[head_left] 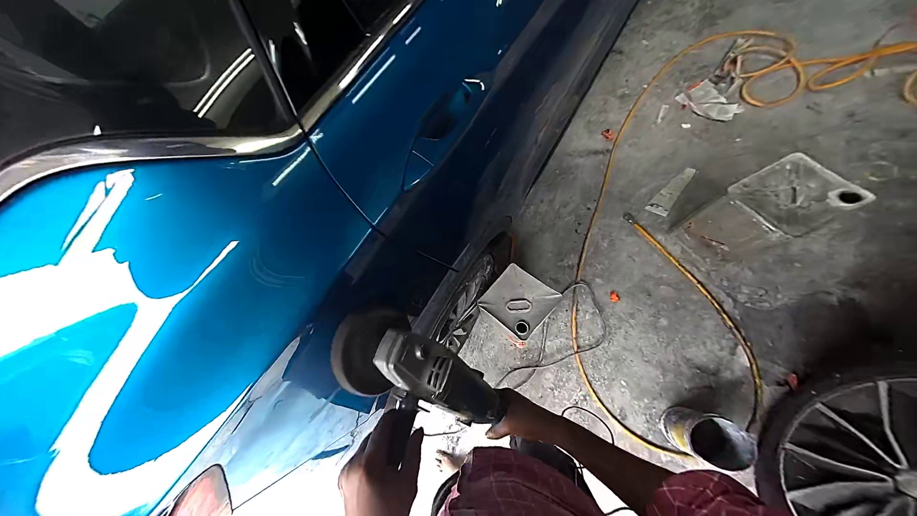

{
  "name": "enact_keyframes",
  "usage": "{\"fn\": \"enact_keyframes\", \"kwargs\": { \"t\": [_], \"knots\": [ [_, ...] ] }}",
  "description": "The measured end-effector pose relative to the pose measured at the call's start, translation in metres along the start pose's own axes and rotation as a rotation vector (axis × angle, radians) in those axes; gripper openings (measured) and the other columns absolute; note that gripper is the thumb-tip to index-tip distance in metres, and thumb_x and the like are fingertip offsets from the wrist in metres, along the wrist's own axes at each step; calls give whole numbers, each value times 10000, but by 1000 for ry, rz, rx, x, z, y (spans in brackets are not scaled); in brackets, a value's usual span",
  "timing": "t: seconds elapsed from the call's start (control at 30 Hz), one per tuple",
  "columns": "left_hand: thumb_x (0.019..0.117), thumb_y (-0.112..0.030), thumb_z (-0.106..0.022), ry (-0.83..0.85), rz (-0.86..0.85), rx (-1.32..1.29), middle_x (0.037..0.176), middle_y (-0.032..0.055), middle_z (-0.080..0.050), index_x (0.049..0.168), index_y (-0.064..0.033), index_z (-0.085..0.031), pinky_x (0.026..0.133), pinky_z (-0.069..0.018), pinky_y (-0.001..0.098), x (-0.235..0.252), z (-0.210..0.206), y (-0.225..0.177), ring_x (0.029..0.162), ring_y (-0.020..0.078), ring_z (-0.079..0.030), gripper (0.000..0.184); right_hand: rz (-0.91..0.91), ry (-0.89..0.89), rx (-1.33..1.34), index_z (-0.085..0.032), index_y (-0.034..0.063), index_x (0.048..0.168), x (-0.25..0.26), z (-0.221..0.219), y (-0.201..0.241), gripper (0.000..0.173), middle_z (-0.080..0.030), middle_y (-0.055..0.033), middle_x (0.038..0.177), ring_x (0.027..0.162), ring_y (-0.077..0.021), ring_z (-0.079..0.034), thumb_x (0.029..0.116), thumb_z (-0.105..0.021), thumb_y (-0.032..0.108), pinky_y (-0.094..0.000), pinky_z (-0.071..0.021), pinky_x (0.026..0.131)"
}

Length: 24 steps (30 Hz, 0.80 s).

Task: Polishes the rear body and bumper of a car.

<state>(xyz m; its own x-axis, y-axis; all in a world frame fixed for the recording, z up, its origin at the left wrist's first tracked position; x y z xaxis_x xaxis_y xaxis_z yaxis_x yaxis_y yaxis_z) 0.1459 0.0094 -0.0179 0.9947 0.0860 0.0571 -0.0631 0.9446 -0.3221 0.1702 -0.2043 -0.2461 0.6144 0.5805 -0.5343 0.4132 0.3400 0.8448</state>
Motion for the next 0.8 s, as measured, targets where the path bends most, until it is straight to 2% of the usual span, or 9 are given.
{"fn": "enact_keyframes", "kwargs": {
  "t": [0.07,0.17,0.3,0.47,0.53,0.6,0.67,0.73,0.8],
  "knots": [
    [873,-471,-714,-12,2,17,899,54,-776,1153,-68,-761,647,-620,449,-3,-4,0,745,184,-750,493,14,15,-7,-674,34,1213,5,-4,-8,543,-705,-134,1164,1112,-231,-665,721,-882,135,-475,-526,1002],
    [887,-492,-683,21,-70,50,809,33,-753,1089,-103,-777,597,-602,464,30,-13,-16,683,190,-729,449,-21,-45,81,-673,20,1197,7,4,-12,537,-707,-126,1135,1076,-213,-670,714,-882,127,-450,-534,988],
    [893,-500,-701,232,-92,61,758,39,-710,1020,-167,-760,606,-567,534,93,-45,-50,677,244,-697,361,-70,-179,327,-660,0,1104,15,32,-35,453,-709,-104,985,900,-198,-691,710,-850,118,-414,-585,854],
    [913,-455,-713,341,-86,-16,829,73,-714,1082,-157,-718,612,-566,563,102,-76,-58,738,286,-705,343,-94,-226,353,-630,-11,1131,27,51,-67,517,-698,-100,990,917,-193,-681,679,-856,94,-377,-581,856],
    [907,-450,-717,421,20,-33,847,75,-718,1132,-162,-703,656,-571,568,75,-85,-33,770,288,-711,366,-122,-203,272,-625,-19,1172,31,43,-71,580,-707,-106,1032,950,-185,-694,657,-869,88,-370,-590,874],
    [898,-435,-713,510,198,-61,848,61,-724,1127,-182,-704,705,-573,567,36,-91,6,793,276,-713,341,-121,-149,97,-636,-28,1216,40,31,-70,609,-706,-133,1121,1047,-192,-682,681,-897,103,-388,-567,958],
    [923,-395,-666,582,391,-78,900,71,-734,1134,-181,-711,768,-566,576,-6,-97,50,857,284,-717,304,-42,-73,-186,-651,-6,1253,60,19,-60,614,-705,-142,1197,1146,-201,-661,733,-897,209,-406,-518,1051],
    [936,-404,-623,555,542,-83,918,76,-739,1088,-169,-729,794,-565,579,-53,-111,97,885,285,-720,299,22,17,-494,-651,36,1297,81,2,-48,602,-690,-144,1255,1221,-248,-631,825,-834,362,-461,-474,1103],
    [920,-456,-622,514,692,-95,917,86,-742,1011,-142,-741,818,-564,579,-96,-128,137,908,290,-722,348,66,60,-725,-708,66,1175,96,-16,-31,491,-714,-144,1156,1148,-311,-658,847,-790,423,-550,-505,1031]
  ]
}}
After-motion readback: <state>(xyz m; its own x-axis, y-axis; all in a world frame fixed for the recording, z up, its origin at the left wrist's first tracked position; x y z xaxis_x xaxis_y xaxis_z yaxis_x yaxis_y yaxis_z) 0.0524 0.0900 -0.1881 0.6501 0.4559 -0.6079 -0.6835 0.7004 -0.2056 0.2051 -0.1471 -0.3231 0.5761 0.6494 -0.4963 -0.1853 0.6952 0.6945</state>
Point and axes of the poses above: each hand's wrist, its own x-axis towards the middle knuckle, its own z-axis out of the back of the hand, y = z × x, the point moved 6 cm from there along x, towards the middle knuckle
